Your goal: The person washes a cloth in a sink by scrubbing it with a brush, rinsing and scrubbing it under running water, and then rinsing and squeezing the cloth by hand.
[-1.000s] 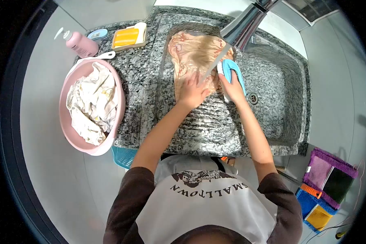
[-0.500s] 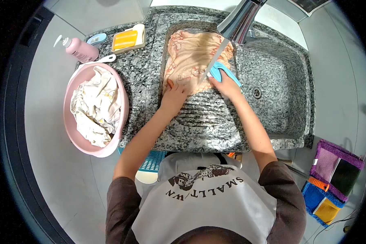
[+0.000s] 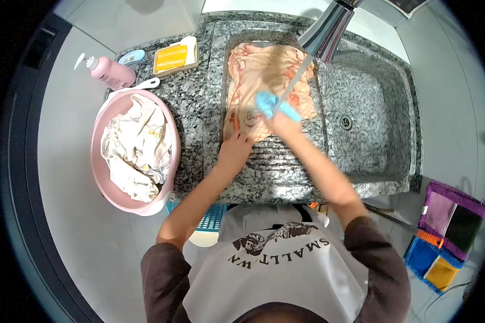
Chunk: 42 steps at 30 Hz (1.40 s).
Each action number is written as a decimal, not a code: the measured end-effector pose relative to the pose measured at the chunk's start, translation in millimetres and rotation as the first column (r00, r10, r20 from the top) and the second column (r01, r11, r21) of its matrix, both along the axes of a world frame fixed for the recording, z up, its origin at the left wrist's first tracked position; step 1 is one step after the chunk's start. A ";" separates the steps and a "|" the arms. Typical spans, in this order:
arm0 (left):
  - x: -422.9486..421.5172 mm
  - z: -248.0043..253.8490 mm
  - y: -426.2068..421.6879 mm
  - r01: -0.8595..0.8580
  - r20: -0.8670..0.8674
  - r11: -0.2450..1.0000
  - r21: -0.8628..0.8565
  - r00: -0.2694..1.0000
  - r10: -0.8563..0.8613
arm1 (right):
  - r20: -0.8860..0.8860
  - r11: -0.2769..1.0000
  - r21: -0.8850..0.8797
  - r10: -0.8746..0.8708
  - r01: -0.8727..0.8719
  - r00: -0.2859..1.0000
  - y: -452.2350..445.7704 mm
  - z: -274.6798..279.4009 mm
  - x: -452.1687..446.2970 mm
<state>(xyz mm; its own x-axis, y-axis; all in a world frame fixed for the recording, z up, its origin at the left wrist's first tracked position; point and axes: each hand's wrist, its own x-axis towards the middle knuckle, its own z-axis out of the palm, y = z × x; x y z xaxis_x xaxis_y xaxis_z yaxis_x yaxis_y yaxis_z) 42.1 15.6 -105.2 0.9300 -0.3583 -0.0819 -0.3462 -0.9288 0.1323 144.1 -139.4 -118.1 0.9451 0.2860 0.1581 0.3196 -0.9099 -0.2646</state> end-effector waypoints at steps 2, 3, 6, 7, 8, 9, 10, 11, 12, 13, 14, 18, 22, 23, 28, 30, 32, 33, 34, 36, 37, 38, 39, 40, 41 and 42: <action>3.1 -1.2 -0.3 0.004 0.000 1.000 -0.001 1.000 -0.004 | -0.051 0.991 -0.117 -0.078 0.071 0.996 -21.6 -6.2 33.2; 2.4 -1.9 -0.9 -0.002 -0.010 1.000 -0.003 1.000 0.002 | 0.040 0.989 -0.119 -0.077 0.082 0.996 -28.1 -10.9 41.8; 2.8 -4.8 -1.1 0.015 0.038 1.000 0.001 0.999 -0.015 | 0.088 0.999 0.044 0.015 -0.019 0.996 -2.8 -5.8 12.9; 3.3 -6.6 -1.0 0.013 0.037 1.000 -0.003 0.999 -0.013 | 0.067 0.969 0.215 0.112 -0.124 0.991 7.9 -0.6 1.2; 3.5 -8.5 -0.5 0.014 0.091 1.000 -0.027 0.996 -0.012 | 0.068 0.970 0.212 0.110 -0.122 0.992 6.7 -2.6 -0.7; 2.4 -9.5 -0.7 0.021 0.145 0.998 -0.051 0.989 -0.013 | 0.184 0.960 0.176 0.184 -0.217 0.966 3.7 -6.2 -2.9; 2.6 -9.3 -0.1 0.023 0.155 0.998 -0.051 0.988 -0.015 | 0.303 0.942 0.128 0.260 -0.310 0.917 2.0 -8.1 0.3; 2.4 -8.0 1.6 0.028 0.167 0.999 -0.022 0.986 -0.024 | 0.315 0.942 0.127 0.259 -0.311 0.913 -6.5 -9.8 14.4; 0.1 -7.2 1.6 0.031 0.170 1.000 0.002 0.985 -0.031 | 0.230 0.996 0.002 0.083 -0.086 0.970 -23.5 -12.8 31.9; 0.7 -6.6 0.3 0.029 0.171 1.000 -0.004 0.985 -0.028 | 0.168 0.981 -0.143 -0.107 0.132 0.980 -34.1 -14.0 43.1; 3.8 -6.0 -1.1 0.019 0.124 1.000 -0.024 0.992 -0.015 | 0.171 0.980 -0.150 -0.103 0.129 0.980 -33.8 -12.1 47.6; 3.4 -10.8 0.8 0.029 0.143 0.998 -0.063 0.990 -0.020 | -0.003 0.995 -0.042 0.087 -0.087 0.996 13.7 10.2 -16.7; 5.6 -5.1 2.3 0.030 0.178 0.999 -0.039 0.984 -0.023 | -0.005 0.981 -0.165 0.107 -0.106 0.994 -10.0 -17.4 14.3; 2.2 -7.6 1.9 0.028 0.164 0.999 -0.038 0.986 -0.021 | -0.017 0.981 -0.166 0.102 -0.103 0.995 -20.2 -18.7 24.9; 18.2 8.6 -5.4 -0.021 -0.032 0.999 -0.025 0.999 0.020 | 0.059 0.970 -0.196 -0.136 0.145 0.989 -59.8 6.4 71.4; 33.2 8.7 -15.9 0.035 0.116 0.999 0.000 0.993 -0.035 | 0.136 0.981 -0.106 -0.149 0.164 0.979 -73.8 20.3 70.9; 56.2 5.3 -43.8 0.062 0.076 0.978 -0.200 0.996 -0.047 | 0.113 0.982 -0.075 -0.167 0.176 0.979 -88.3 36.3 65.1; 68.4 0.6 -60.8 0.074 0.030 0.917 -0.393 0.997 -0.068 | 0.137 0.983 -0.053 -0.165 0.174 0.977 -99.6 34.7 62.2; 84.1 -12.3 -77.9 0.159 0.121 0.885 -0.437 0.986 -0.118 | 0.163 0.985 -0.031 -0.163 0.170 0.973 -111.5 33.0 58.9; 108.6 -38.8 -109.7 0.248 0.218 0.845 -0.474 0.963 -0.160 | 0.120 0.984 -0.031 -0.172 0.176 0.978 -133.8 26.6 43.5; 118.8 -47.4 -122.8 0.167 0.265 0.882 -0.440 0.963 -0.050 | 0.072 0.983 -0.027 -0.177 0.179 0.982 -143.2 25.9 35.5; 126.2 -52.1 -131.1 0.078 0.314 0.908 -0.411 0.947 0.061 | 0.080 0.983 -0.027 -0.177 0.180 0.981 -150.9 34.1 26.9; 128.1 -54.0 -132.8 0.078 0.315 0.908 -0.412 0.947 0.061 | -0.074 0.980 -0.001 -0.197 0.197 0.978 -157.5 47.0 15.6; 128.4 -56.8 -131.0 0.107 0.334 0.911 -0.398 0.942 0.035 | -0.230 0.976 0.022 -0.205 0.215 0.951 -165.1 54.0 8.7; 128.1 -59.6 -126.3 0.134 0.352 0.915 -0.381 0.936 0.009 | -0.232 0.977 0.023 -0.200 0.211 0.952 -174.7 52.2 6.5; 127.1 -62.4 -119.2 0.179 0.328 0.923 -0.341 0.943 -0.062 | -0.212 0.978 0.036 -0.192 0.204 0.958 -185.2 48.2 4.1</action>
